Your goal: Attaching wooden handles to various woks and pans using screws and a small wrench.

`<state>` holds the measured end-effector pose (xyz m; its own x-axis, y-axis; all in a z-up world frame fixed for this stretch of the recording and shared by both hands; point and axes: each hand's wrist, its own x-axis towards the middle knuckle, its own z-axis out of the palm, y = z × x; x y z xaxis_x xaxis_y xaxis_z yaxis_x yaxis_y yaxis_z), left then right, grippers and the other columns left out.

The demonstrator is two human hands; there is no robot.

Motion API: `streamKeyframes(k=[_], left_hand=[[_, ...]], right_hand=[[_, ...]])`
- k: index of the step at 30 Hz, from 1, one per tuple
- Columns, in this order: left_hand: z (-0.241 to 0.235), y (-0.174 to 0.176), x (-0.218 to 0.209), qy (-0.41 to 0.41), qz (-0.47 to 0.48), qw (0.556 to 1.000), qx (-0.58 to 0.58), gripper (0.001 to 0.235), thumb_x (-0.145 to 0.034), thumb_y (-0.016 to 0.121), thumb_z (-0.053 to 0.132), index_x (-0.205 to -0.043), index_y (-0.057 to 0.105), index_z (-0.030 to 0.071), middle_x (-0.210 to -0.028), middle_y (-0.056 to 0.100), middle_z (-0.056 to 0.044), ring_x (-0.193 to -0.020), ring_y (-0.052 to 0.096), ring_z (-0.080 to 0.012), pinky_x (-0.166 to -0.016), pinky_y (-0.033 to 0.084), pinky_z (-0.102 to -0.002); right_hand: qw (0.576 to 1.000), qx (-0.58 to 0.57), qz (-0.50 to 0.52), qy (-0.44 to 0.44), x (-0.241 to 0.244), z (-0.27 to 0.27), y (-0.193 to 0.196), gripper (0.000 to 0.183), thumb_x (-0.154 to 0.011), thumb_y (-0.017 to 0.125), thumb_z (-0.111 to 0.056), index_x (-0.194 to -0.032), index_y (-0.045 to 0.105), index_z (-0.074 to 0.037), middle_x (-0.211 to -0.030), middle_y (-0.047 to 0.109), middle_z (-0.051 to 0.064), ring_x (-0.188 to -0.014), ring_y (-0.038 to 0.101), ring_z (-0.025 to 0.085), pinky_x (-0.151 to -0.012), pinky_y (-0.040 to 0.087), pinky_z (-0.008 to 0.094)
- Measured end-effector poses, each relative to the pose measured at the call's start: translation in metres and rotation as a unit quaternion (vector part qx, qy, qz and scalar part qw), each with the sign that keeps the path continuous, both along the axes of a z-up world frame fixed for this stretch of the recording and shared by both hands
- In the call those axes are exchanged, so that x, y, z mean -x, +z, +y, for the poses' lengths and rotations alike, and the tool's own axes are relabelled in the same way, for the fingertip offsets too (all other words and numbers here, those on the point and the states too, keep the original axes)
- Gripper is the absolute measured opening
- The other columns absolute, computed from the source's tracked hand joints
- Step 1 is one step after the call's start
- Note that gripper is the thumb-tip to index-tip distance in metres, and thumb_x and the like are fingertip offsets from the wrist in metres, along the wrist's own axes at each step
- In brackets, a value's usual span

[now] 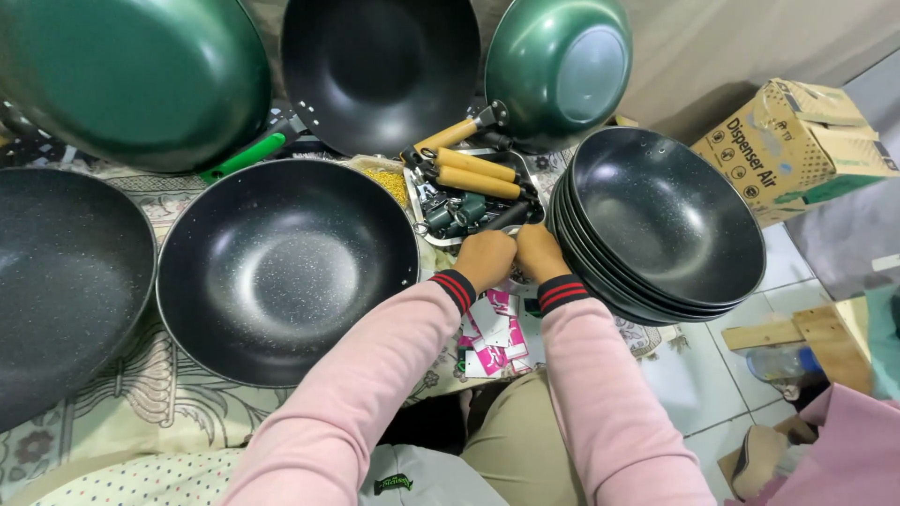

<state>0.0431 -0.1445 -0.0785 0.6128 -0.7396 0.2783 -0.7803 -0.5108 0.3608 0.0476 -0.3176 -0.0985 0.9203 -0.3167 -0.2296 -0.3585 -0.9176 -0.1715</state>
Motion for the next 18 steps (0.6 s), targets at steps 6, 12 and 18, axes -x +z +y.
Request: streamKeyframes(k=[6, 12, 18], left_hand=[[-0.016, -0.02, -0.005, 0.008, -0.047, 0.998, -0.047, 0.015, -0.082, 0.062, 0.012, -0.075, 0.075, 0.006, -0.066, 0.068, -0.013, -0.067, 0.07, -0.03, -0.056, 0.059, -0.044], [-0.013, -0.016, 0.005, 0.035, 0.004, 0.998, -0.043, 0.015, -0.085, 0.063, 0.011, -0.077, 0.074, 0.005, -0.066, 0.07, -0.013, -0.067, 0.072, -0.032, -0.055, 0.058, -0.047], [-0.014, -0.022, -0.003, 0.031, 0.014, 0.999, -0.008, 0.012, -0.082, 0.065, 0.008, -0.073, 0.072, 0.003, -0.062, 0.067, -0.013, -0.063, 0.072, -0.034, -0.051, 0.058, -0.05]], right_hand=[[0.999, 0.019, -0.023, 0.036, -0.001, -0.004, -0.018, 0.022, -0.091, 0.054, 0.004, -0.091, 0.072, 0.015, -0.088, 0.072, 0.036, -0.093, 0.072, 0.053, -0.075, 0.06, 0.058], [0.999, 0.012, -0.028, 0.035, 0.009, 0.022, 0.018, 0.02, -0.089, 0.056, 0.006, -0.089, 0.074, 0.014, -0.088, 0.072, 0.035, -0.092, 0.073, 0.051, -0.076, 0.06, 0.058], [0.998, 0.034, -0.023, 0.041, 0.007, 0.024, 0.013, 0.021, -0.089, 0.056, 0.004, -0.085, 0.075, 0.011, -0.084, 0.073, 0.033, -0.088, 0.074, 0.049, -0.073, 0.061, 0.055]])
